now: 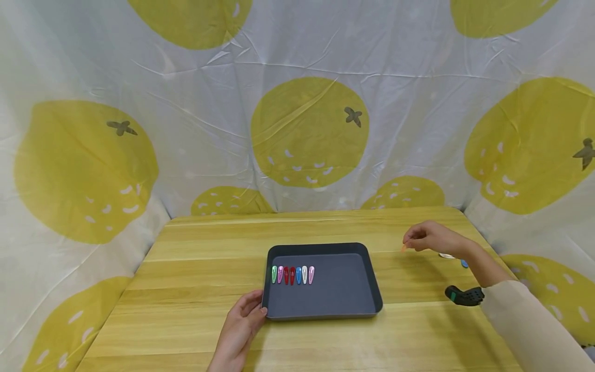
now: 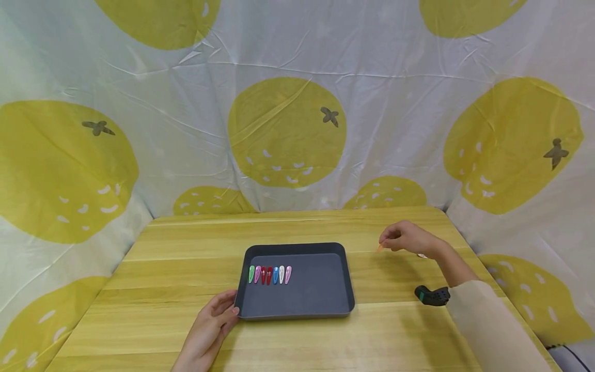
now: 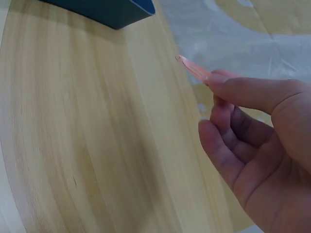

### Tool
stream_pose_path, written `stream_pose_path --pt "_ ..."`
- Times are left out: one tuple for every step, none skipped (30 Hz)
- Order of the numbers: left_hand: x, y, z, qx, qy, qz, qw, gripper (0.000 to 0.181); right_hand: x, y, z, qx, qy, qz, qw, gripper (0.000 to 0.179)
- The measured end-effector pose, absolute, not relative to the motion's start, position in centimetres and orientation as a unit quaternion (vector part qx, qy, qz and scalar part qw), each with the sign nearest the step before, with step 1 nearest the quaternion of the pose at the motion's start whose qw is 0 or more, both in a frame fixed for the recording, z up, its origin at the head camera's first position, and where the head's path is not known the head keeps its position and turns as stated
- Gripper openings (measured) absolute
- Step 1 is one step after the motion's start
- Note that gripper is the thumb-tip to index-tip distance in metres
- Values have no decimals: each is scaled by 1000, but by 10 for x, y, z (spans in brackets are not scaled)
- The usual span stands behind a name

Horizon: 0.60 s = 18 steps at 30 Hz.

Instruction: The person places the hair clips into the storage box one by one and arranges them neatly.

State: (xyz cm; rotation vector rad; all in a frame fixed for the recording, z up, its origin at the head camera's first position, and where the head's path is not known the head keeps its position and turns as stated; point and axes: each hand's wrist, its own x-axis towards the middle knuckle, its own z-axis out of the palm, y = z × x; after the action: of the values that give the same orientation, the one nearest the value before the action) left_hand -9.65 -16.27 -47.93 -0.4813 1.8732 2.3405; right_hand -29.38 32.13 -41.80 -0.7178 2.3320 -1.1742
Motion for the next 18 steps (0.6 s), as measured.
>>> stream_pose_path --pt "-96 -162 -479 -159 615 770 53 56 -294 320 -418 -258 837 -429 221 22" --pt "-96 -162 -479 -160 614 771 52 56 -295 319 -418 -257 832 -435 228 22" --pt "-96 -162 -479 -160 613 772 52 56 -295 317 -418 -258 828 -440 234 22" --pt "-96 -162 -479 -160 612 773 51 56 -295 314 -419 -257 823 -445 240 21" --pt "-96 -162 -479 -159 612 773 51 56 -296 312 -419 -256 820 -450 245 20" --pt "-95 -162 -478 -158 611 774 50 56 -296 308 -419 -256 817 -452 249 18" --pt "-95 -162 -478 -158 611 774 50 56 -296 305 -419 -255 816 -454 251 17" --pt "-95 -162 -478 -157 611 774 49 56 -297 302 -419 -256 813 -456 255 16" --pt "-95 -162 -478 -157 611 774 49 56 -298 298 -419 -257 812 -457 257 15" --pt "-95 -162 -478 -157 611 774 49 56 -299 295 -420 -257 810 -458 259 14" --pt "-95 -162 -478 -156 611 774 49 56 -300 292 -421 -258 808 -460 261 14" --pt "-95 -162 -478 -156 612 774 49 56 -301 289 -421 -259 807 -461 262 14" --pt "-95 -162 -478 -156 612 774 50 56 -302 286 -422 -260 805 -462 264 14" --pt "-95 -162 -478 -156 612 774 50 56 -303 283 -423 -263 803 -464 266 15" --pt "-95 -162 -479 -155 612 773 50 56 -303 280 -423 -265 802 -464 267 15" --pt "-95 -162 -479 -155 613 773 50 56 -304 277 -423 -269 800 -464 269 16" --pt "-95 -162 -479 -155 613 773 51 56 -305 275 -423 -272 800 -463 269 18" --pt "-95 -162 -479 -155 613 773 51 56 -306 272 -424 -276 800 -460 269 19"
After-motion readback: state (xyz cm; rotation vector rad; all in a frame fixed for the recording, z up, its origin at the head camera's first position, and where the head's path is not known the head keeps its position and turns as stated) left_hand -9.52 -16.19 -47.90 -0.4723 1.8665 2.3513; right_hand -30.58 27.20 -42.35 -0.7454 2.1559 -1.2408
